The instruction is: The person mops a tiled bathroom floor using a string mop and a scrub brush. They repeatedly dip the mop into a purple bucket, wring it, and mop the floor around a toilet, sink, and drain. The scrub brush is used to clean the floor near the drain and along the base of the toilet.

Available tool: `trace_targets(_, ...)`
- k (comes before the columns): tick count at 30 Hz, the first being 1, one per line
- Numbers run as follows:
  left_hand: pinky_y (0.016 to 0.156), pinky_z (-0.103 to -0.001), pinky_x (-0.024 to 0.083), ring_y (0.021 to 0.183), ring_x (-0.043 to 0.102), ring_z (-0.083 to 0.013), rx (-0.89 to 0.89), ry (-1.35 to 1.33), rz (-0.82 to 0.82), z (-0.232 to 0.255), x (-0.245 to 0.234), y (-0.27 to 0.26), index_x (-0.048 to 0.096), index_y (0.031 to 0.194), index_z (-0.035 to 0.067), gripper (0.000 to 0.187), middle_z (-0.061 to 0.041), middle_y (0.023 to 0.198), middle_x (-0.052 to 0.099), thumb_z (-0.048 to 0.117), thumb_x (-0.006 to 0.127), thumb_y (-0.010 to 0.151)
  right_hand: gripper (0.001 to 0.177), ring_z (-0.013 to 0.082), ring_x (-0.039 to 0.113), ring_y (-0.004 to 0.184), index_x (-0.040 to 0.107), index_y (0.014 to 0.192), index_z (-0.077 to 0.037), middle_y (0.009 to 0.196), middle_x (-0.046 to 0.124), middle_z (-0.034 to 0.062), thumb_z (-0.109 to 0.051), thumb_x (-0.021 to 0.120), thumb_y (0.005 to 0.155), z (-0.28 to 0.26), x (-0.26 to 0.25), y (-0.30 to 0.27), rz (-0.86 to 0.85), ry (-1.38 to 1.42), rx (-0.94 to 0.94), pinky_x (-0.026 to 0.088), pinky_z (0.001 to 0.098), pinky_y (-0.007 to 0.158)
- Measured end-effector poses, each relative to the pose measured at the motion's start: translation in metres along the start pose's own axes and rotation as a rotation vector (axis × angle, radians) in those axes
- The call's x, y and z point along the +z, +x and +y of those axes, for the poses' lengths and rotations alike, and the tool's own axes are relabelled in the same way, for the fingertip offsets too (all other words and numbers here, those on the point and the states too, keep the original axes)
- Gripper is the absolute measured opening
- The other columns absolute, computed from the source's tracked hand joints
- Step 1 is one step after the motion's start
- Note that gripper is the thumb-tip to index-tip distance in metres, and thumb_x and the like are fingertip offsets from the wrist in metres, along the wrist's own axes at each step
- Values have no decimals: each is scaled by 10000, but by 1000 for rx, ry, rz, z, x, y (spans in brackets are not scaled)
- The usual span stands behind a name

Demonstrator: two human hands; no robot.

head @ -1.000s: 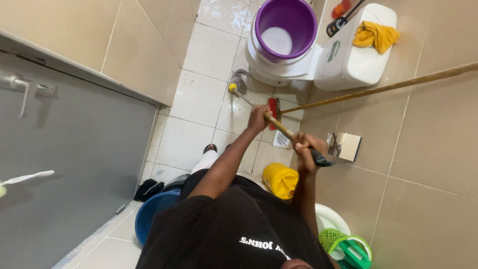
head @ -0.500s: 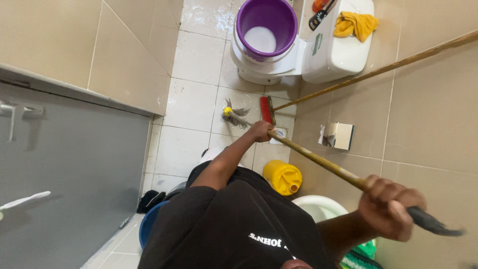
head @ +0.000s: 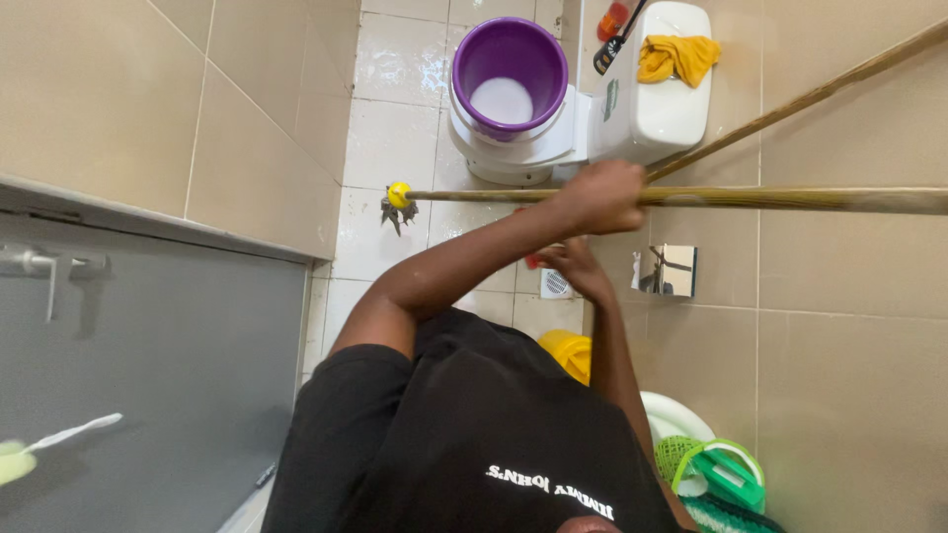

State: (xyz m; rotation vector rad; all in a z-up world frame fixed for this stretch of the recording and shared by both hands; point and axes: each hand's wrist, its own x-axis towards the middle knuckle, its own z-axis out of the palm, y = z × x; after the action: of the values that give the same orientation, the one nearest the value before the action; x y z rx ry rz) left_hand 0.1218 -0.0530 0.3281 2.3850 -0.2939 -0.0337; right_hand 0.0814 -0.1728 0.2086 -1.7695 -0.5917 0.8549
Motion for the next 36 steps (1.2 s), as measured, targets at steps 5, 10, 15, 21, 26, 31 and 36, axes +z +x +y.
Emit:
trace_targets(5,795,-453,588,860,738,-369,-76,-42,-115,94,-29,14,751,845,27,305,-203,882,747,262,674,665,641,251,592,1276,288,1561,-187,1364,594,200,-451,479,1010,-36,54,80,38,525,-24,528,444,1014)
trace_targets(10,916,-420,607,1006,760,-338,-80,-7,-105,86,-63,30,774,969,51,322,-179,1011,777,278,629,792,496,303,636,1257,604,1202,-39,1352,636,249,-485,406,1109,-31,40,130,145,678,-59,511,467,1067)
trace_targets(15,1127,-492,375,1352,481,-428,497,-163,283,-48,-90,35,563,1302,27,797,-276,1385,567,671,699,853,501,272,549,1059,577,1000,-68,1176,571,264,-487,346,1148,-17,-14,175,202,662,-58,489,441,951)
trace_targets(21,1114,-529,372,1302,534,-370,137,-125,419,-235,-96,18,555,1346,11,578,-215,1345,596,448,604,970,507,347,675,1199,482,839,-118,1334,653,278,-529,331,1095,-121,-98,181,188,640,-245,594,494,994)
trace_targets(26,1002,-444,462,1149,596,-335,177,-126,448,-254,-100,73,618,1249,57,336,-129,1171,662,186,636,939,486,386,639,1257,473,885,-93,1268,633,323,-515,360,1100,-210,-138,176,319,550,-272,592,530,990)
trace_targets(31,892,-441,460,958,570,-314,258,18,329,-255,-103,135,597,1129,29,169,-123,1018,605,139,625,1004,500,403,640,1294,443,900,-82,1158,638,285,-518,353,1127,-228,-159,189,419,442,-308,599,569,970)
trace_targets(36,900,-422,468,969,581,-303,300,-34,314,-256,-116,165,605,1110,40,175,-108,1017,614,166,643,993,489,423,651,1296,420,901,-86,1093,670,260,-507,347,1138,-233,-176,195,521,473,-347,569,587,954)
